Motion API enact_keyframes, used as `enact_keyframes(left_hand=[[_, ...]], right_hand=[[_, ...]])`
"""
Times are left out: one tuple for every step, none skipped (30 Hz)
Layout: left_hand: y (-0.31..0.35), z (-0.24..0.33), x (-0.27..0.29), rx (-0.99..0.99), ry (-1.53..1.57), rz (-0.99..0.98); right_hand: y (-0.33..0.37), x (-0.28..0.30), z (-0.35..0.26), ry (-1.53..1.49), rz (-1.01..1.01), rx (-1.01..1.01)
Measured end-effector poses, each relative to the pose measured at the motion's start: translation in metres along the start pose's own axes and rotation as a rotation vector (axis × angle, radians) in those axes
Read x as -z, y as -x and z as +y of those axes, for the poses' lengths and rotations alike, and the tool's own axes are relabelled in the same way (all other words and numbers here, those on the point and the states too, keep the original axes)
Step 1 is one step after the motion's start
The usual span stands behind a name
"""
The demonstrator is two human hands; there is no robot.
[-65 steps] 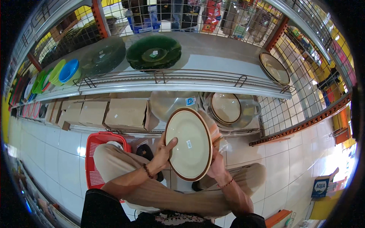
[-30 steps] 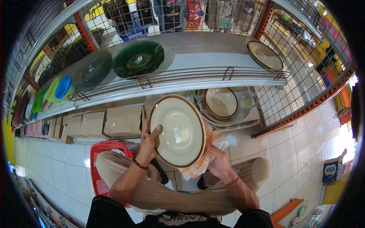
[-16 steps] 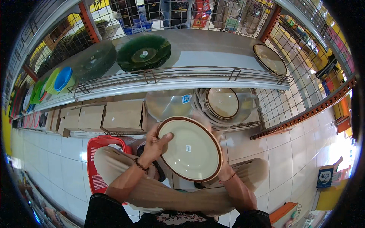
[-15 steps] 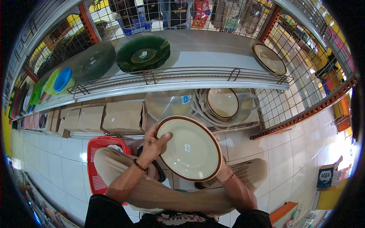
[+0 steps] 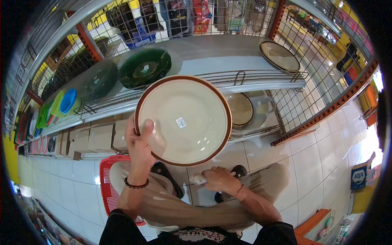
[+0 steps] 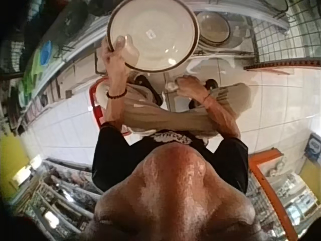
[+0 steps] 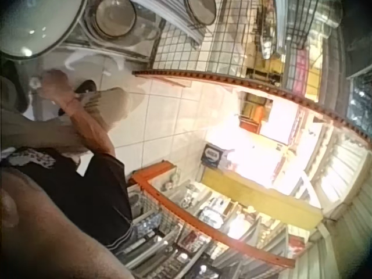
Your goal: The person sits on the floor in a store aisle and wipes several green glass bowls and beige ceramic plates with a checkered cloth. They pick up each item from a wire shelf, wipe it thoroughly, and place it back on the shelf.
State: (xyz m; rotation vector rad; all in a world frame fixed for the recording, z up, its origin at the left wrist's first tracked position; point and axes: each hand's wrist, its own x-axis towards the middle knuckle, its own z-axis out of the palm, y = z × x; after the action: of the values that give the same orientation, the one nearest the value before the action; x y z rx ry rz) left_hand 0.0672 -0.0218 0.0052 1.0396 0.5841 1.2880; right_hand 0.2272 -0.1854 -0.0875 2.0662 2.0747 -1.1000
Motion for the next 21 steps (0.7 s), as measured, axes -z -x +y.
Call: enact_keyframes(left_hand=[[-0.006,0.0,-0.009,0.033,-0.012,-0.006],[-0.013,0.002,-0.019,0.069,-0.023,-0.011],[-0.021,0.003,-0.03,0.107,-0.035,-0.016],[-0.033,-0.001,-0.041,0.134,-0.016,-0.062],[-0.048,-0.001,-0.053,0.152,-0.004,-0.105],[-0.061,0.0,-0.066,0.171,0.009,-0.149],[-0.071,-0.002,-0.08,0.202,0.014,-0.162],[-0.081,-0.002,-0.095,0.222,0.021,-0.171],[-0.09,-0.003,-0.111,0.243,0.028,-0.181],[-0.099,-0.004,-0.127,0.257,0.053,-0.194],[-0.107,-0.008,-0.142,0.272,0.079,-0.207],[-0.117,-0.012,-0.158,0.288,0.106,-0.221],[-0.127,-0.014,-0.171,0.283,0.1,-0.236],[-0.138,-0.023,-0.186,0.288,0.105,-0.259],[-0.149,-0.031,-0.202,0.294,0.11,-0.281],[-0.161,-0.042,-0.214,0.314,0.143,-0.277],[-0.174,-0.053,-0.222,0.329,0.171,-0.267],[-0.184,-0.061,-0.232,0.347,0.199,-0.261],[-0.188,-0.071,-0.249,0.38,0.22,-0.221],[-0.19,-0.08,-0.266,0.408,0.24,-0.177],[-0.192,-0.087,-0.28,0.435,0.26,-0.132]], right_hand=[[-0.002,0.001,-0.002,0.005,-0.054,0.038],[-0.003,0.0,-0.004,0.01,-0.11,0.074],[-0.002,-0.001,-0.006,0.015,-0.166,0.11],[-0.002,-0.011,-0.002,0.013,-0.124,0.151],[-0.005,-0.026,0.001,0.014,-0.078,0.203],[-0.006,-0.038,0.003,0.016,-0.031,0.253],[-0.008,-0.043,-0.003,0.048,-0.089,0.209],[-0.014,-0.043,-0.012,0.089,-0.145,0.17],[-0.017,-0.045,-0.015,0.13,-0.201,0.129],[-0.014,-0.055,-0.015,0.21,0.005,0.279],[-0.014,-0.056,-0.014,0.189,-0.028,0.282],[-0.017,-0.054,-0.016,0.168,-0.061,0.283],[-0.02,-0.052,-0.021,0.152,-0.097,0.298],[-0.017,-0.048,-0.025,0.162,-0.126,0.285],[-0.018,-0.047,-0.027,0.161,-0.112,0.265],[-0.02,-0.049,-0.031,0.156,-0.1,0.251],[-0.022,-0.051,-0.034,0.152,-0.09,0.247],[-0.024,-0.052,-0.038,0.15,-0.094,0.255],[-0.024,-0.052,-0.037,0.141,-0.096,0.25],[-0.024,-0.054,-0.037,0.136,-0.1,0.248],[-0.023,-0.058,-0.036,0.153,-0.052,0.265]])
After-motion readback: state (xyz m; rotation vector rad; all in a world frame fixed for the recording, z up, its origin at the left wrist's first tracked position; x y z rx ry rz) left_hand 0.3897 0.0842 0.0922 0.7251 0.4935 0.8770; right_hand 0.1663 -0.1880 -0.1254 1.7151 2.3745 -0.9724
